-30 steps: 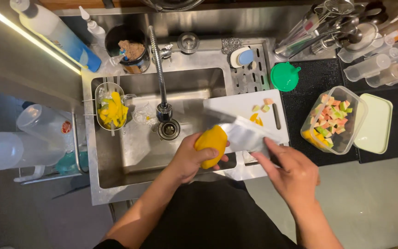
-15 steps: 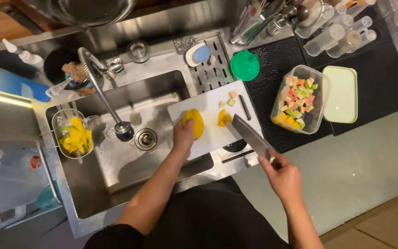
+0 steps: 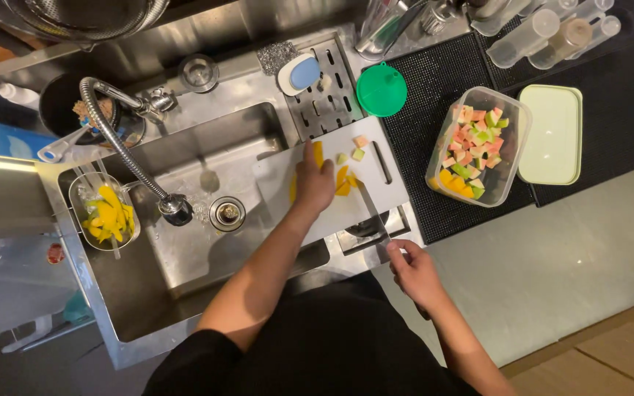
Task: The person holds a mango over the sink and slices flesh off the pit with a knife on a white cutting board, cutting the flesh into small cubes. They transfer the cut mango pieces into a plastic container that already holds mixed cut fruit, and at the end pick up the container lid.
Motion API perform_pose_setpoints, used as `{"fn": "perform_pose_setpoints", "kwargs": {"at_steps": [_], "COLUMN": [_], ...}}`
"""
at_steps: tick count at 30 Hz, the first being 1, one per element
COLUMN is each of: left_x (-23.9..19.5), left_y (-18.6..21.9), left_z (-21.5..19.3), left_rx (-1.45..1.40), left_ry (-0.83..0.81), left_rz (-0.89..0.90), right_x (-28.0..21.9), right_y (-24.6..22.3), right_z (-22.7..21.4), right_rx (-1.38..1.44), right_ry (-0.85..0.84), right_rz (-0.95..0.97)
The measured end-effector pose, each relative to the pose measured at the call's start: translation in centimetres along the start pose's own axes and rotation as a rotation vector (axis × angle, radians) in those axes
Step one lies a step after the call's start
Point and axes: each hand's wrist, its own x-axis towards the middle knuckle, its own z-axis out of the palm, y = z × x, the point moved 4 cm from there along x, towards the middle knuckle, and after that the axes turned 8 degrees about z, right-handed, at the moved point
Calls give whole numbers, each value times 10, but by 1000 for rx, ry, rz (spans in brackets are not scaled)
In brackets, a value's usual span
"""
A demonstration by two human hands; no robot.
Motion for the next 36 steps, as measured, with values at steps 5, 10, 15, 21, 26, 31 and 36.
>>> {"fn": "perform_pose_setpoints", "kwargs": {"at_steps": [5, 10, 15, 21, 26, 31, 36], "left_x": [25, -4, -41, -48, -46, -48, -60], "left_y": [-36, -32, 31, 27, 12, -9, -43], "left_z": [48, -1, -80, -92, -93, -96, -81], "left_rx": [106, 228, 581, 722, 679, 249, 112], "left_ry": [25, -106, -341, -467, -464, -444, -231], "left_rz": [-36, 139, 349, 461, 466, 431, 439], "right_x": [-4, -17, -7, -3, -8, 0, 1], "right_y": [-9, -10, 14, 0, -21, -24, -38], "right_z": [4, 13, 28, 60, 79, 95, 113], "right_rx": [-3, -25, -281, -714, -817, -865, -870], "right_ry": [-32, -52, -2, 189, 193, 194, 200], "right_rz": [-1, 5, -188, -568, -475, -409, -508]}}
